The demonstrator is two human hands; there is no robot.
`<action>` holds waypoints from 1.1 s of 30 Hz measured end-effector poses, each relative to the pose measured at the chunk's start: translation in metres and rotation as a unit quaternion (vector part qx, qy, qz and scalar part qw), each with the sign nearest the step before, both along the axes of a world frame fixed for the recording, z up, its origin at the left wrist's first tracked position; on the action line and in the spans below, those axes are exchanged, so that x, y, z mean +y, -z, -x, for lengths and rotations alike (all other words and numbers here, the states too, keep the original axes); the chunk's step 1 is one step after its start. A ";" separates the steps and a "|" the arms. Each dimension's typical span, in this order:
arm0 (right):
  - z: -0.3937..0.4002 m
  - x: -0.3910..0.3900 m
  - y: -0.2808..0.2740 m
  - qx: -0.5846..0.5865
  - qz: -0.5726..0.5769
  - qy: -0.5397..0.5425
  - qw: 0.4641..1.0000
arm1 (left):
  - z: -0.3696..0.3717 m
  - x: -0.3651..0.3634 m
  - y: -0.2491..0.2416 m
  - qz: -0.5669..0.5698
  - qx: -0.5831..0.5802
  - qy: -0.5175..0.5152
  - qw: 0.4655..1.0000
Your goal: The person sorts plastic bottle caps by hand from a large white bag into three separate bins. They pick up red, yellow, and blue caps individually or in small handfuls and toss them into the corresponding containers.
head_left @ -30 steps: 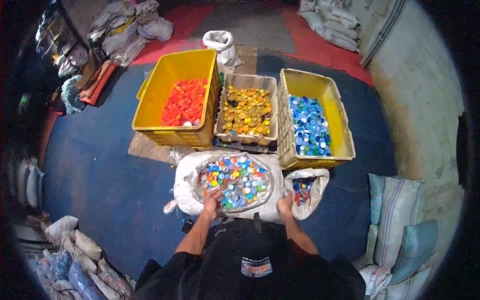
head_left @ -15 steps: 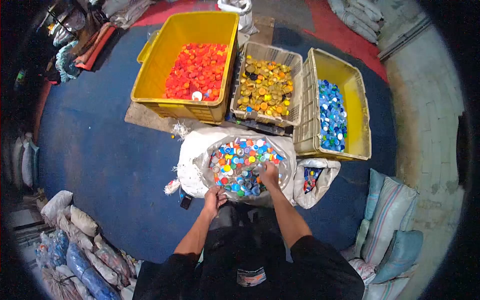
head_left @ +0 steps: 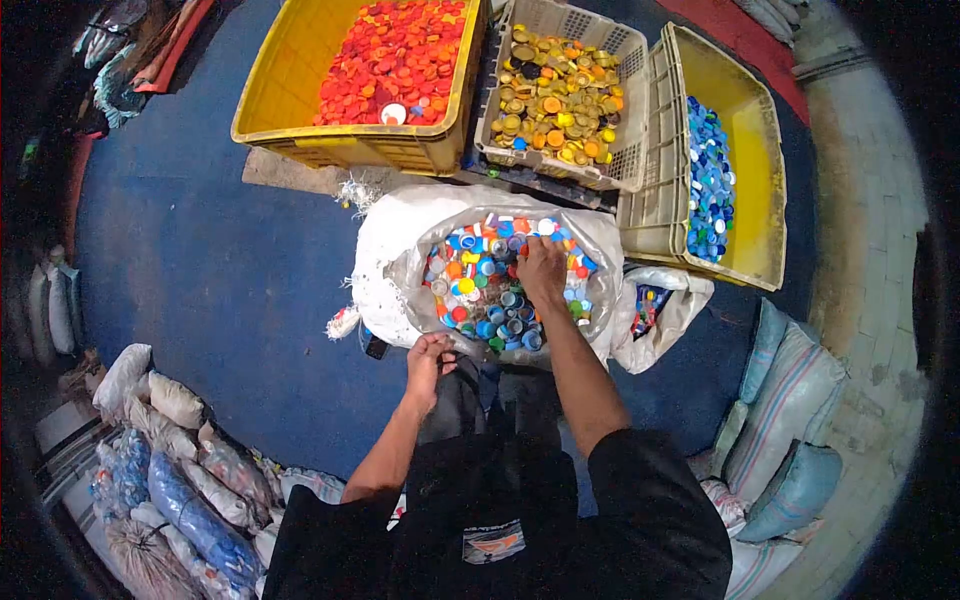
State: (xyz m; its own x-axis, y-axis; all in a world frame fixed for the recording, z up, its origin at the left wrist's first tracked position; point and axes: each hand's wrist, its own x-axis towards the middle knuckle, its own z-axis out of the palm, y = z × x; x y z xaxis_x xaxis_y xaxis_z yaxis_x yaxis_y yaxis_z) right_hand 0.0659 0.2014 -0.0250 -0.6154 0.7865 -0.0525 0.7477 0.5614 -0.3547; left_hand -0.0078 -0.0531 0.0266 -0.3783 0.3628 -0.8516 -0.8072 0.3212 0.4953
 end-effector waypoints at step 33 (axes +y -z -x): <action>-0.048 0.012 -0.023 0.390 0.652 0.374 0.532 | -0.024 0.068 0.012 -0.018 0.099 0.066 0.993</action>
